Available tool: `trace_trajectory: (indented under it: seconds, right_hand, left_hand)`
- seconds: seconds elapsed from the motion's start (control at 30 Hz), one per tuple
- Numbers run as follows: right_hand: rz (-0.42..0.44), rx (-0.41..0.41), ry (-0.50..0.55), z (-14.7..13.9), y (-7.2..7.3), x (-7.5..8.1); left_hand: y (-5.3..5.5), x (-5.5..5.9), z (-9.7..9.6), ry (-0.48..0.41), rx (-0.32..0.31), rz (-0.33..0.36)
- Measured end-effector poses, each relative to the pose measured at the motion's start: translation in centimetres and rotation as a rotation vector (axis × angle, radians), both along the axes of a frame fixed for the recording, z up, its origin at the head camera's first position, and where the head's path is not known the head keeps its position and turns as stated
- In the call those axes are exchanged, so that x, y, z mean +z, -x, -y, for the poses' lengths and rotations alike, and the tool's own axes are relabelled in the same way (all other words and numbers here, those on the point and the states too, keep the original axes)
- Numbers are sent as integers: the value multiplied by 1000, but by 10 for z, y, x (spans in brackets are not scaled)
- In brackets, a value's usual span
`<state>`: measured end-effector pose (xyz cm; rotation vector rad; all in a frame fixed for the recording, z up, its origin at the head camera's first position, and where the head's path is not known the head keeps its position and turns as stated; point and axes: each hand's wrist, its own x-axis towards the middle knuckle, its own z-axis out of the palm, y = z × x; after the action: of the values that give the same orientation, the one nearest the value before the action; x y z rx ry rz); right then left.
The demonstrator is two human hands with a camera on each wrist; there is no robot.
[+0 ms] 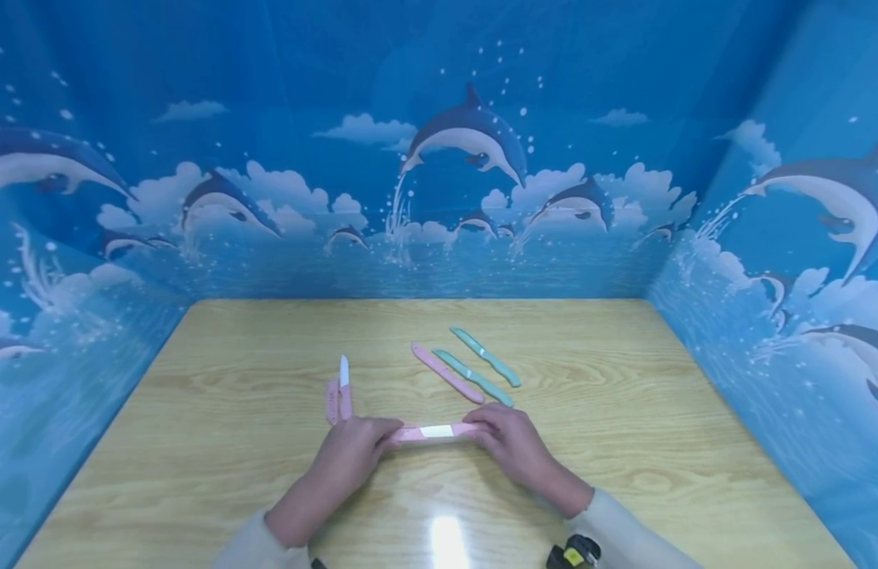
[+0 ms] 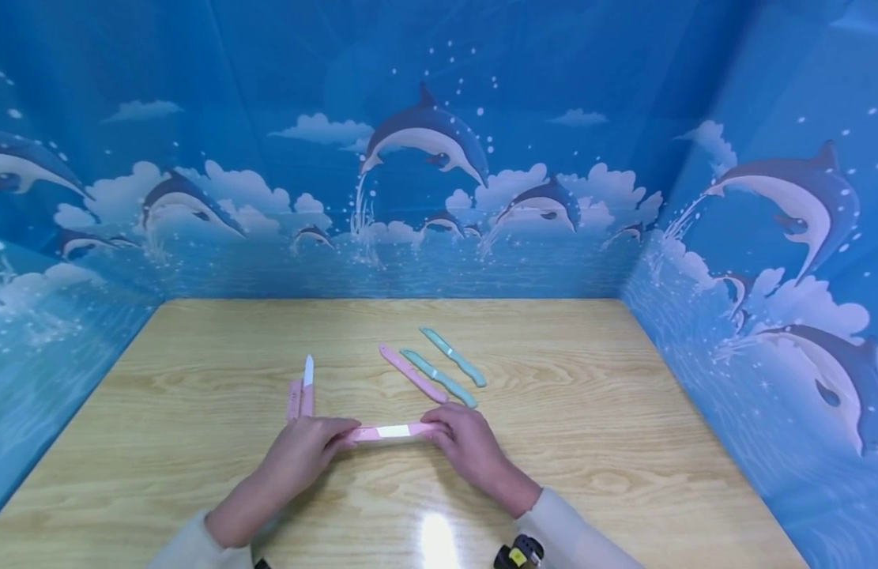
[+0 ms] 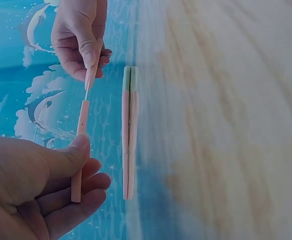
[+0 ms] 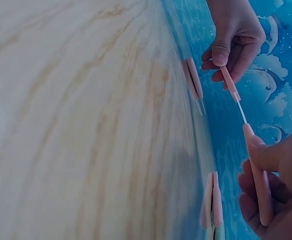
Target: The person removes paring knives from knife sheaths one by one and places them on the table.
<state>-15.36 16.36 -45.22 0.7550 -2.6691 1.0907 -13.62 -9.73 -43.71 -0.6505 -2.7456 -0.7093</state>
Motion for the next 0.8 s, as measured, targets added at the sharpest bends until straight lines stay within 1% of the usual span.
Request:
trace_trajectory:
  seconds: [0.37, 0.53, 0.63, 0.8]
  right_hand:
    - [18, -10, 1, -1, -1, 2]
    - [93, -34, 30, -2, 0, 7]
    - [121, -26, 34, -3, 1, 8]
    - [103, -19, 19, -4, 2, 6]
  left_hand:
    - [-1, 0, 0, 0, 15, 2]
    - [-2, 2, 2, 14, 38, 18]
    - [-2, 3, 2, 16, 43, 23]
    - [-2, 2, 3, 18, 50, 25]
